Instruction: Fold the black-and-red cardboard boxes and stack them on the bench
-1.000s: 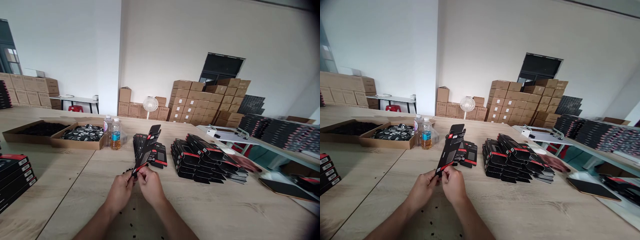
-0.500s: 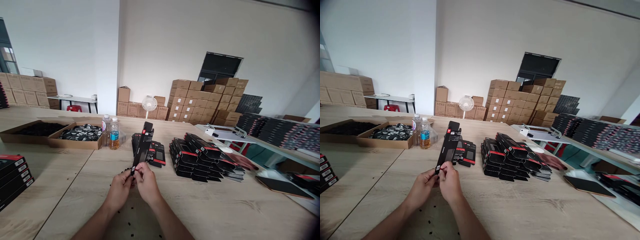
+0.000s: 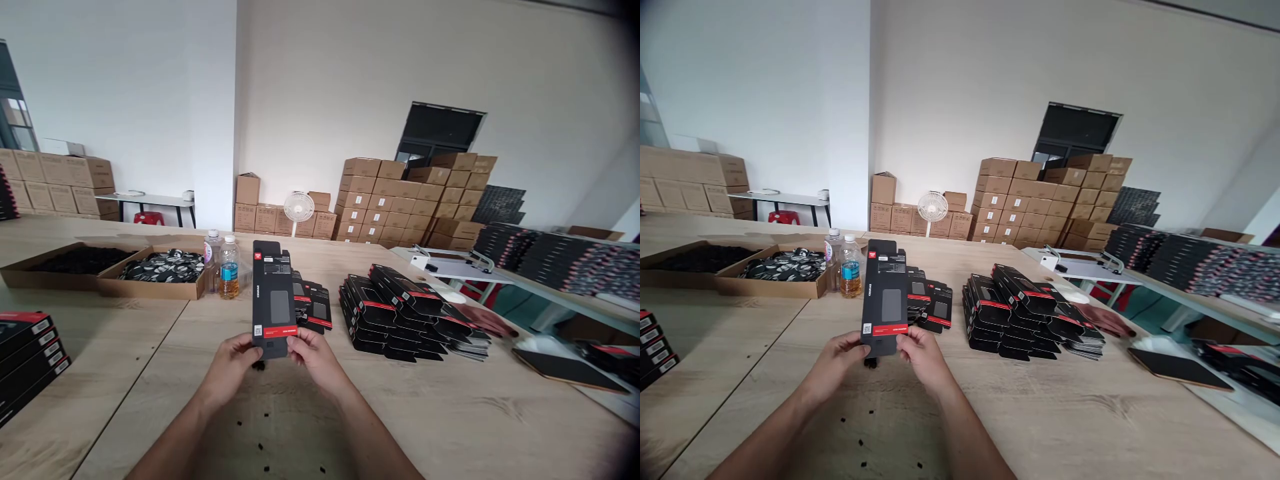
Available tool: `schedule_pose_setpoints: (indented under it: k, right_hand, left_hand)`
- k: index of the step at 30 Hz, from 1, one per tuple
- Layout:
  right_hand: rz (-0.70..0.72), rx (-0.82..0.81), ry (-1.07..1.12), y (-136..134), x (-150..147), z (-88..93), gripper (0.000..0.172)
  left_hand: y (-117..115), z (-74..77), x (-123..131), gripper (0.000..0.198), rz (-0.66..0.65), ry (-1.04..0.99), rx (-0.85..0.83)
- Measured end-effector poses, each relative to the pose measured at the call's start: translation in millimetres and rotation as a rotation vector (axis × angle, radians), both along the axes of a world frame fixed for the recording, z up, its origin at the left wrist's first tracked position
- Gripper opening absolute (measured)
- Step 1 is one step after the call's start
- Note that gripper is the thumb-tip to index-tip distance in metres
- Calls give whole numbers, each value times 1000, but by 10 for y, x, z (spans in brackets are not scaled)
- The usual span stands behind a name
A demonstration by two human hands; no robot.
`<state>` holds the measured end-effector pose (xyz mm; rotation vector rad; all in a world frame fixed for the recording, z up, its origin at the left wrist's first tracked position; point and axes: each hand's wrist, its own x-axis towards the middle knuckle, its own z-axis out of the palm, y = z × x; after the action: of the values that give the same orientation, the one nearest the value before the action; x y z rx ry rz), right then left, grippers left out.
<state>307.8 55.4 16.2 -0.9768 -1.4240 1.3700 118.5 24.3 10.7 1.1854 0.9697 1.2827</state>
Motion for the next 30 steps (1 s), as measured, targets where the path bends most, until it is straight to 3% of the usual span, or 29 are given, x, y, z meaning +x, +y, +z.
schedule_pose_setpoints:
  k: [3, 7, 12, 14, 19, 21, 25, 28, 30]
  right_hand:
    - [105, -67, -8, -55, -71, -26, 24]
    - [275, -97, -121, -158, -168, -67, 13]
    - [401, -70, -302, -243, -251, -82, 4]
    - [409, -17, -336, -249, -264, -82, 4]
    - [216, 158, -546, -197, -199, -110, 12]
    - [99, 236, -674, -155, -150, -124, 21]
    - [-93, 432, -559, -101, -91, -69, 6]
    - [-225, 547, -334, -139, -94, 62, 20]
    - [-240, 552, -243, -188, -107, 150, 30]
  left_hand:
    - [-26, 73, -123, 38, -183, -263, 45]
    - [-91, 108, -227, 54, -491, -695, -116]
    - [-85, -3, -261, 57, -622, -807, -285]
    - [-75, -18, -263, 61, -609, -802, -297]
    - [-95, 97, -314, 58, -259, -836, -212]
    - [-96, 137, -345, 60, -229, -836, -208]
    - [-70, 126, -353, 65, -401, -755, -276]
    - [-76, 78, -297, 64, -557, -625, -375]
    - [-106, 50, -244, 62, -609, -520, -419]
